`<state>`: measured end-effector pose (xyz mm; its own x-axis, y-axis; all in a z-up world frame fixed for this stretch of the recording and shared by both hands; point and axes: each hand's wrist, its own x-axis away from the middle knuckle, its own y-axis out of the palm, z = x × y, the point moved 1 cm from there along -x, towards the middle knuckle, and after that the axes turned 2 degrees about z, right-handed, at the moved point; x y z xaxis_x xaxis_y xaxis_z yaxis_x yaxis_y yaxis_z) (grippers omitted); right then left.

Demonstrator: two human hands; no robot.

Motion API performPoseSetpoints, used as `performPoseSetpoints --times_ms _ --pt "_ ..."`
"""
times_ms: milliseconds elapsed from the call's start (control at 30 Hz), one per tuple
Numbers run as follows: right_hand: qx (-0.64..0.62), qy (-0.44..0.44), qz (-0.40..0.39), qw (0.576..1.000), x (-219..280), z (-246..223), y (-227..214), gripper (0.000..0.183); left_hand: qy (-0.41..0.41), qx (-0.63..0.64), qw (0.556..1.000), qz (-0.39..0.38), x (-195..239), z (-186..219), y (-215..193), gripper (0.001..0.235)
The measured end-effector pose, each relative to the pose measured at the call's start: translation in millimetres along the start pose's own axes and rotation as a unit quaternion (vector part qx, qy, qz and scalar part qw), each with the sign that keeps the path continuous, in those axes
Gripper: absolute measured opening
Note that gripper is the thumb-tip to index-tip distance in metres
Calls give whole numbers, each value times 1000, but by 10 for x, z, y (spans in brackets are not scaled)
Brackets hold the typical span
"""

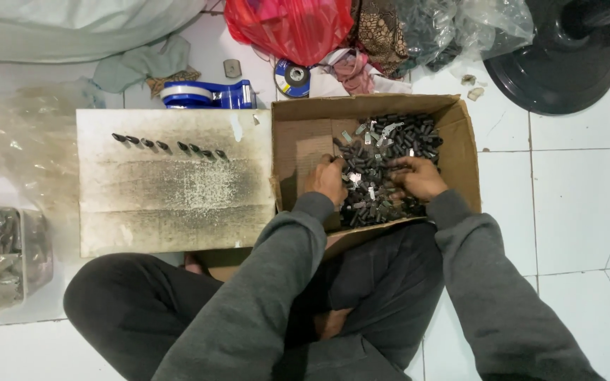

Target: The person sits on the floor and assembles small dark plastic components with metal pieces. They pick up parts from a cardboard box, fit them together by hand, and place the assembled units onto a white board. The person also uses a tape dispenser briefly to seal a plastic bag containing parts.

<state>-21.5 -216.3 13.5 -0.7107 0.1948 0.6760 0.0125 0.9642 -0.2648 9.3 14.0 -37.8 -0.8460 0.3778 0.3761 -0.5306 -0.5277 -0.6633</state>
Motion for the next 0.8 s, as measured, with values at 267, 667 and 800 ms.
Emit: performPoseSetpoints --times_ms 267,667,800 --pt "221 -131 18 966 -536 404 84 33 -5 0 997 77 -61 102 105 38" --pt "411 -177 51 893 -646 161 627 24 -94 249 945 191 -406 -395 334 24" --pt "388 -224 54 892 -830 95 855 26 -153 294 917 222 -358 -474 224 23"
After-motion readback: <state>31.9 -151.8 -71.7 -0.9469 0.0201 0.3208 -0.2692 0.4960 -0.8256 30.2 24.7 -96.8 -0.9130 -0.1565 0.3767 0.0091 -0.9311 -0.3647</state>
